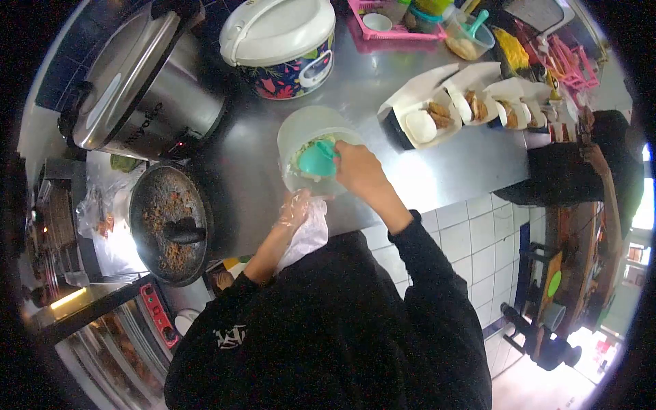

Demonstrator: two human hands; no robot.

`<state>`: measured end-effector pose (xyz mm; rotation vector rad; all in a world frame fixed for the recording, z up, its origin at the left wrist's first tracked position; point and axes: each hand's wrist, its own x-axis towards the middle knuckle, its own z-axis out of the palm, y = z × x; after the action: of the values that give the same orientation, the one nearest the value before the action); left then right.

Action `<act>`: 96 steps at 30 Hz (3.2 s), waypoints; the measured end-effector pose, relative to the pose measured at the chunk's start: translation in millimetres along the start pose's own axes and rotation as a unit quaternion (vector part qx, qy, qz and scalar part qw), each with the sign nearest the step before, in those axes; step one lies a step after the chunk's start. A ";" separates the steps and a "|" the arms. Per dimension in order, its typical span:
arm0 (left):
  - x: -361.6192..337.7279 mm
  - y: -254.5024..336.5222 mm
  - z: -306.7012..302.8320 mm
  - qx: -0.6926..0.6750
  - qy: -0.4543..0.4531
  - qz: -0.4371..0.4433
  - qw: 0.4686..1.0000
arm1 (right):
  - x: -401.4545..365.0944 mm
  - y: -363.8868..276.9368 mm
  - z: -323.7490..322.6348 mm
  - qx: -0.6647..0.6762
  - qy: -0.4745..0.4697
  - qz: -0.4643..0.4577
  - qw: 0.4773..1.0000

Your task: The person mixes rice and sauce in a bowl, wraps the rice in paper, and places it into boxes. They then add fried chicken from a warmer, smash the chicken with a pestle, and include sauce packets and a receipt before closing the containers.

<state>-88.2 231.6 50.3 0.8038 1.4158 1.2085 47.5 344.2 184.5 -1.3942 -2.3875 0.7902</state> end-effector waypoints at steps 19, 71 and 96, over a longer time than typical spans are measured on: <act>-4.7 6.3 8.1 -0.019 0.066 0.003 0.998 | -13.3 0.3 8.3 -0.111 0.086 0.042 0.989; 6.9 22.1 3.5 0.229 -0.033 -0.007 0.973 | -33.5 -13.5 31.4 -0.158 0.078 0.082 0.981; 15.4 -13.4 46.1 0.087 -0.031 -0.024 0.995 | -67.3 18.5 19.7 -0.096 0.128 0.220 0.962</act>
<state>-45.0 253.8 36.4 0.9134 1.4966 1.0248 85.2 287.0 160.7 -2.0108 -2.0248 0.4380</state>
